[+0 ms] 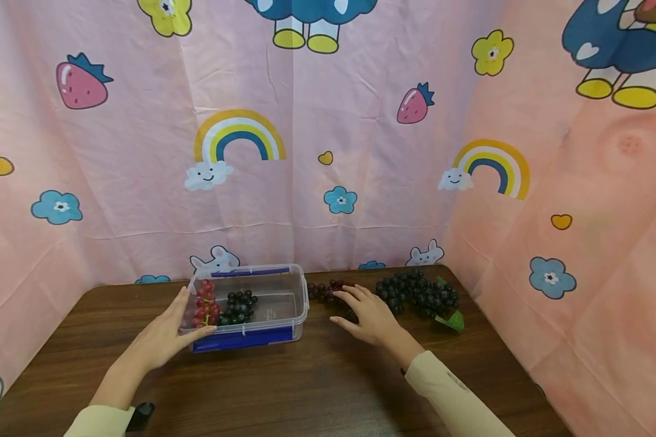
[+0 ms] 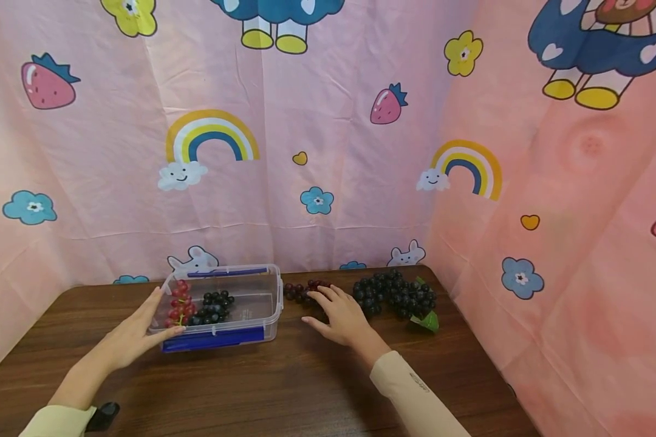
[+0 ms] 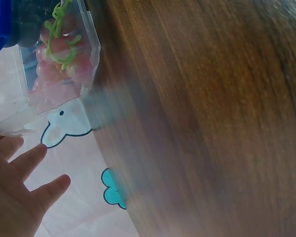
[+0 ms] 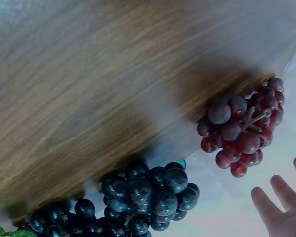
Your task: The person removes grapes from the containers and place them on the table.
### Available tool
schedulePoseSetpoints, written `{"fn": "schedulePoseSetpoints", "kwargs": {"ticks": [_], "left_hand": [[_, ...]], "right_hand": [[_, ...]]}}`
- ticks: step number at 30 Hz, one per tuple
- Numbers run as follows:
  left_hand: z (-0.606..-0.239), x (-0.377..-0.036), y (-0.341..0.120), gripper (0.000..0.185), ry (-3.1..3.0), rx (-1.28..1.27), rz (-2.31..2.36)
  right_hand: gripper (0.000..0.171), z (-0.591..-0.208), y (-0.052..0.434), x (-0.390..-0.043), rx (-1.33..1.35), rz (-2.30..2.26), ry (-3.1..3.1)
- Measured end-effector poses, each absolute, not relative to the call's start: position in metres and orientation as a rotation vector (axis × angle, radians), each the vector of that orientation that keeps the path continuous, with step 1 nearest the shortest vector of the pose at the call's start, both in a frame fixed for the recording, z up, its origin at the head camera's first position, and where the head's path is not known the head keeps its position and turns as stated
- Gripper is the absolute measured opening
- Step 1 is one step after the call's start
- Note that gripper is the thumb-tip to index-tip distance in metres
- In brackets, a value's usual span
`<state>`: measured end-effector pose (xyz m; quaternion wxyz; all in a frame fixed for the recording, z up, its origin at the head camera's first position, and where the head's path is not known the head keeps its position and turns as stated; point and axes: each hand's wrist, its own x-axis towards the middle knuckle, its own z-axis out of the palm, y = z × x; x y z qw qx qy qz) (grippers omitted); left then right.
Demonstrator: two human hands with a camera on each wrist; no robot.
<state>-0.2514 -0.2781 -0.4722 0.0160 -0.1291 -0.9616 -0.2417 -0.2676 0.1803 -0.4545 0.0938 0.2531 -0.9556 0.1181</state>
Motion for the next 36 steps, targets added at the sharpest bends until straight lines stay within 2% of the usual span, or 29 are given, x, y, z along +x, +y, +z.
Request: {"fn": "schedulePoseSetpoints", "kwargs": {"ticks": [11,36], "left_hand": [[-0.471,-0.25,-0.278,0.114,-2.996,-0.396,-0.762],[-0.473,-0.25,-0.278,0.115,-2.983,-0.363,-0.765]], "right_hand": [[0.061,-0.453,0.171,-0.262,0.953,0.453,-2.713],[0.059,-0.399,0.099,-0.279,1.233,0.323,-2.718]]}}
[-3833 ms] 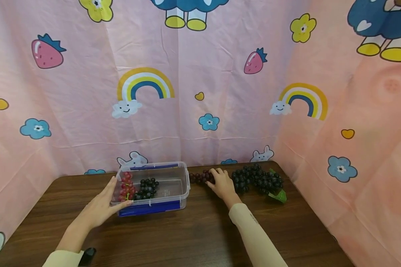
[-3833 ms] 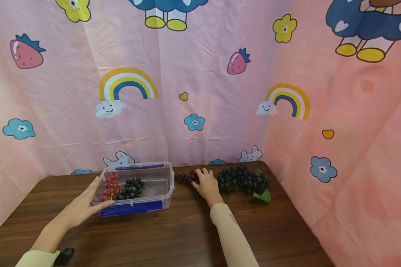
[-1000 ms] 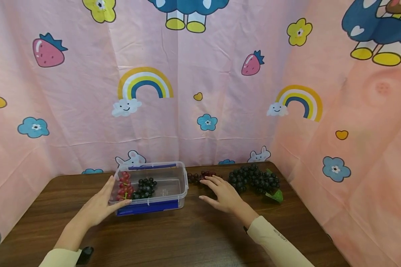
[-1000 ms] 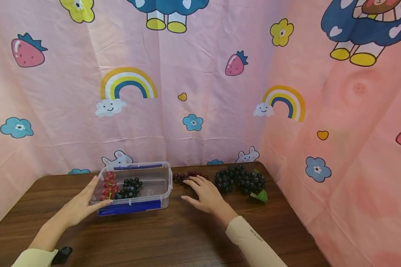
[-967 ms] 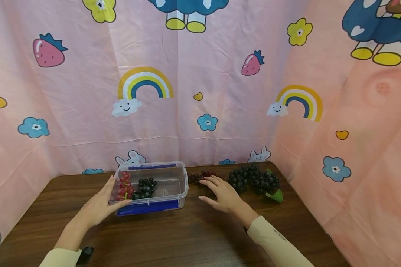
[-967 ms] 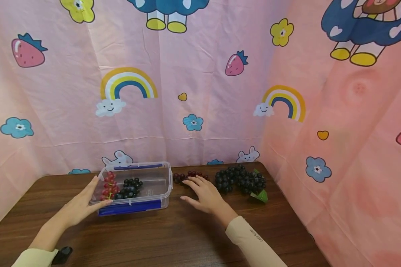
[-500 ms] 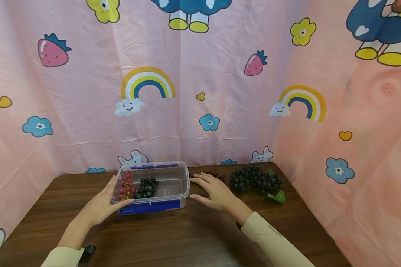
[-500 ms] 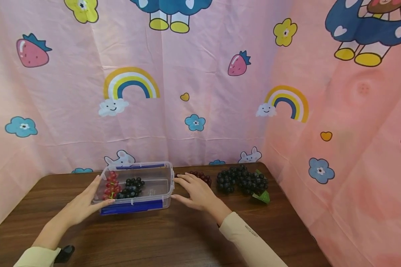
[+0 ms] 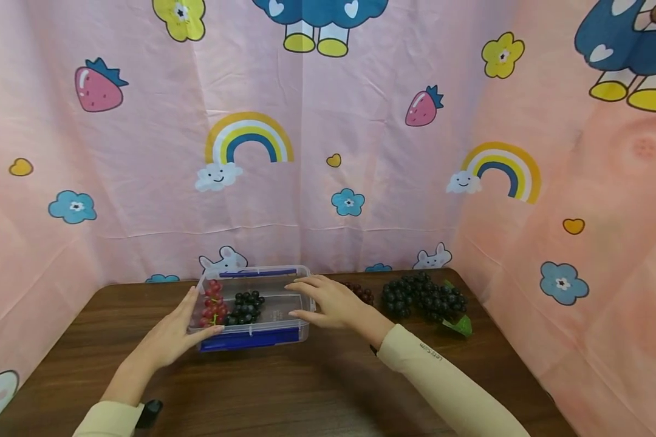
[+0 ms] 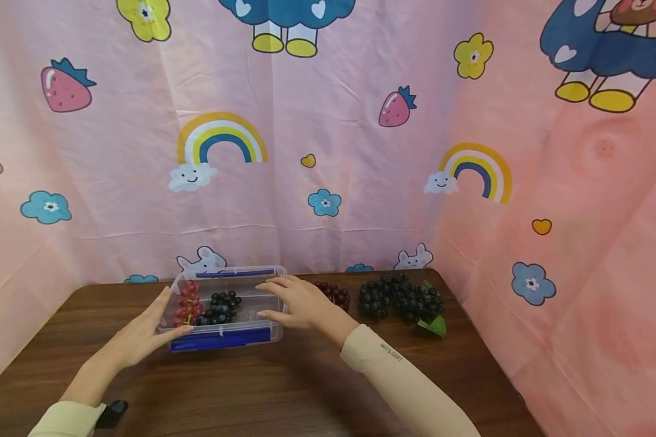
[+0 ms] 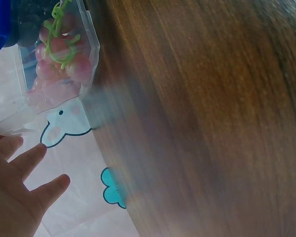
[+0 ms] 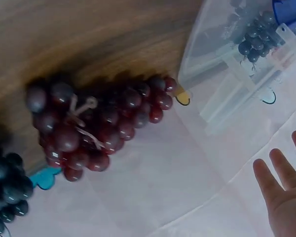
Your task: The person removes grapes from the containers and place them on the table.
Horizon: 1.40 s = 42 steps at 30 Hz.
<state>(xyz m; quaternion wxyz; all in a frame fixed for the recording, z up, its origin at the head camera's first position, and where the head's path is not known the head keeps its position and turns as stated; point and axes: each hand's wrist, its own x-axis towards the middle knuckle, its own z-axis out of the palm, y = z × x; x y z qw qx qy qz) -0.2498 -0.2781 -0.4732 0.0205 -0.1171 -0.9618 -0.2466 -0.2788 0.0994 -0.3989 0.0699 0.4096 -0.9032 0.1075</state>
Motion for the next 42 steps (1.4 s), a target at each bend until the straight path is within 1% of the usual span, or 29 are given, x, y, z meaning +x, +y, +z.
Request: {"fn": "schedulePoseSetpoints", "kwargs": {"ticks": [8,18,28,37,42], "left_hand": [[-0.473,-0.249,-0.277,0.116,-2.985,-0.358,-0.769],[-0.471,-0.248,-0.279,0.115,-2.971,-0.368,-0.791],[-0.472,-0.249,-0.28,0.117,-2.972,-0.361,-0.793],[-0.471,-0.247,-0.279,0.116,-2.97,-0.363,-0.789],[-0.472,-0.246,-0.279,0.115,-2.971,-0.359,-0.79]], "right_hand": [[0.059,-0.387,0.077,-0.288,1.314,0.195,-2.783],[0.063,-0.381,0.048,-0.299,1.409,0.015,-2.83],[0.065,-0.383,0.022,-0.31,1.506,-0.126,-2.808],[0.068,-0.385,0.0,-0.322,1.571,-0.115,-2.843],[0.074,-0.389,-0.013,-0.328,1.555,-0.167,-2.867]]}}
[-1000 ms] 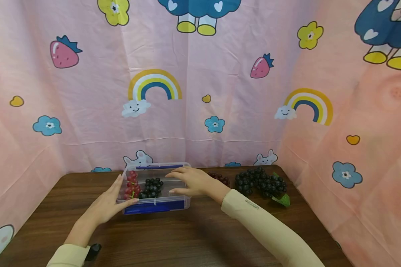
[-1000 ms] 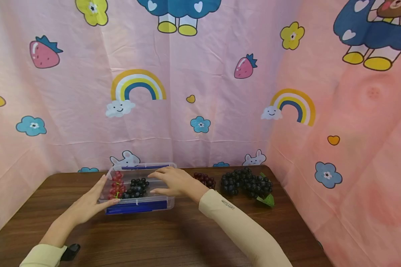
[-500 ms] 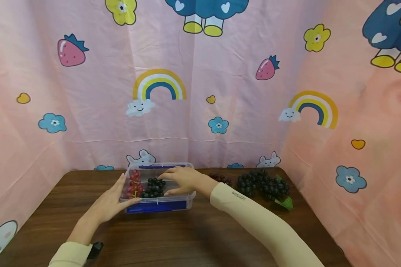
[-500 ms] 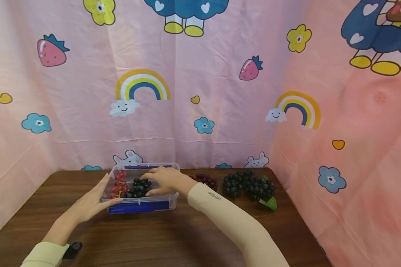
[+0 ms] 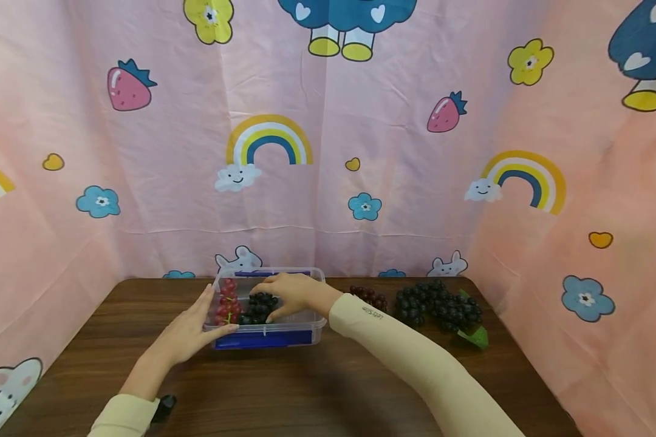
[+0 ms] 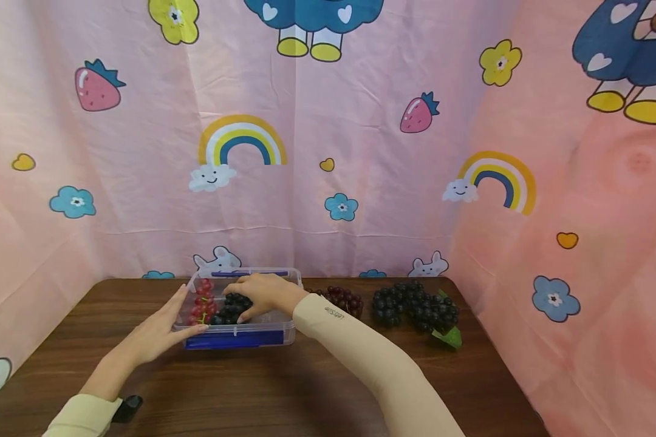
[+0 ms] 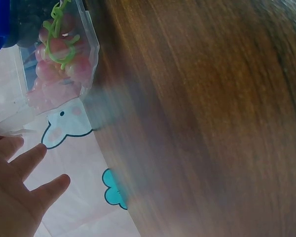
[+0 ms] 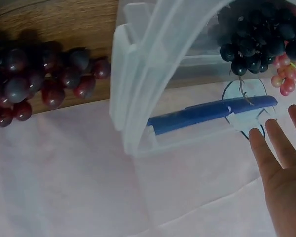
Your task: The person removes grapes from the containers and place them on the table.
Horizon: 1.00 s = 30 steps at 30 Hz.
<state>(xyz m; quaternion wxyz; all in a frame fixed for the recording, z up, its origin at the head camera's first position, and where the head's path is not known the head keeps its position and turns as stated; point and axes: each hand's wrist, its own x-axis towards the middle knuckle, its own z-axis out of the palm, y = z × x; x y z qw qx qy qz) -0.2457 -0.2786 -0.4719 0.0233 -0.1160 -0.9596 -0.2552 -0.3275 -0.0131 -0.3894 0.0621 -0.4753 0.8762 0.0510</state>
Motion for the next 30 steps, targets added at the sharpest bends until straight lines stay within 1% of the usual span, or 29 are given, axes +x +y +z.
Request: {"fn": "schedulePoseSetpoints", "kwargs": {"ticks": [4,11,19,30], "left_hand": [[-0.471,-0.246,-0.278,0.115,-2.967,-0.361,-0.788],[-0.47,-0.246,-0.278,0.115,-2.954,-0.363,-0.8],[-0.472,-0.245,-0.277,0.116,-2.949,-0.358,-0.809],[-0.472,-0.244,-0.277,0.117,-2.954,-0.335,-0.793]], "right_hand": [[0.077,-0.398,-0.022,-0.33,-1.423,0.217,2.652],[0.075,-0.415,-0.034,-0.331,-1.369,0.264,2.67],[0.075,-0.435,-0.042,-0.332,-1.364,0.252,2.681],[0.071,-0.45,-0.05,-0.336,-1.368,0.168,2.68]]}}
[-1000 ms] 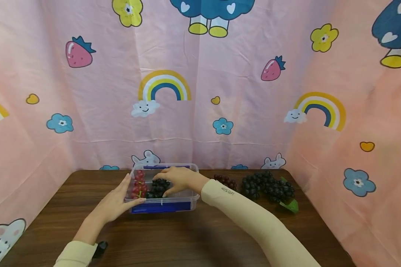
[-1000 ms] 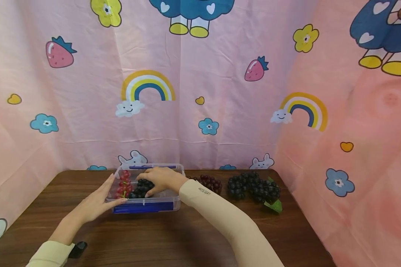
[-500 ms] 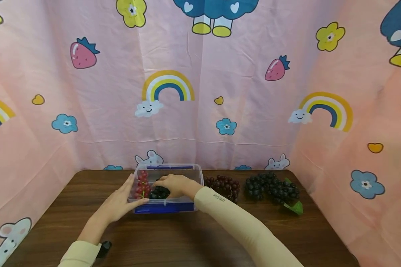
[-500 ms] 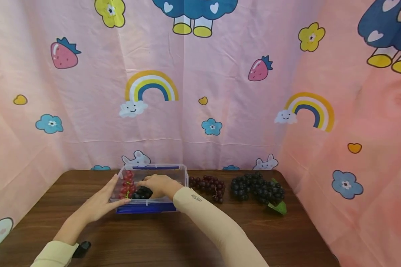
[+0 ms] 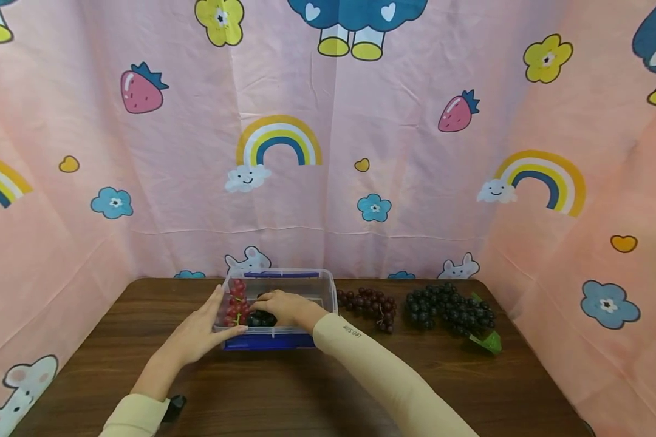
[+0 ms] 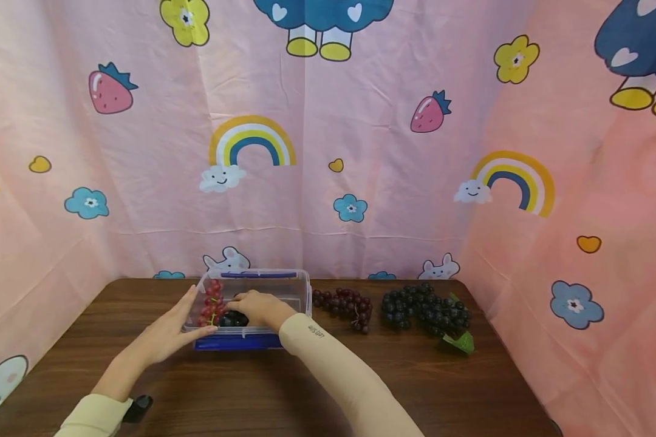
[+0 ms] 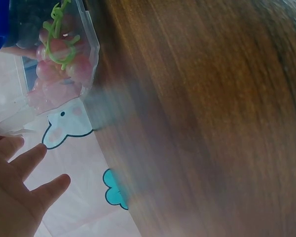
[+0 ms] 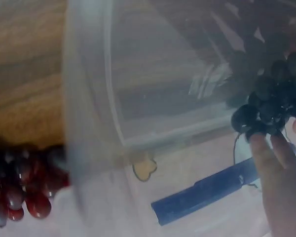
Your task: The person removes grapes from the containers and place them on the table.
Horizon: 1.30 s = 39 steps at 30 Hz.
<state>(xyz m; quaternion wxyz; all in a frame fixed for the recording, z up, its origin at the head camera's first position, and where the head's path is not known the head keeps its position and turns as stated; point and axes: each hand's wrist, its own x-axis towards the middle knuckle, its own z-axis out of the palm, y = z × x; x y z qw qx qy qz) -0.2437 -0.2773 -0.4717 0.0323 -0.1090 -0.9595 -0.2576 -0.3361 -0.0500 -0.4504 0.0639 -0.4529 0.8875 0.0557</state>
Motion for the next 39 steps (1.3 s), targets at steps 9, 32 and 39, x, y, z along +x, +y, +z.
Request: {"fn": "schedulePoseSetpoints", "kwargs": {"ticks": [9,32,39], "left_hand": [[-0.471,-0.243,-0.277,0.117,-2.96,-0.322,-0.788],[-0.471,-0.244,-0.277,0.112,-2.96,-0.35,-0.769],[-0.469,-0.244,-0.276,0.114,-2.959,-0.349,-0.76]], "right_hand": [[0.065,-0.462,-0.054,-0.34,-1.35,0.231,2.703],[0.052,-0.463,-0.055,-0.34,-1.479,0.261,2.746],[0.049,-0.458,-0.053,-0.34,-1.442,0.151,2.743]]}}
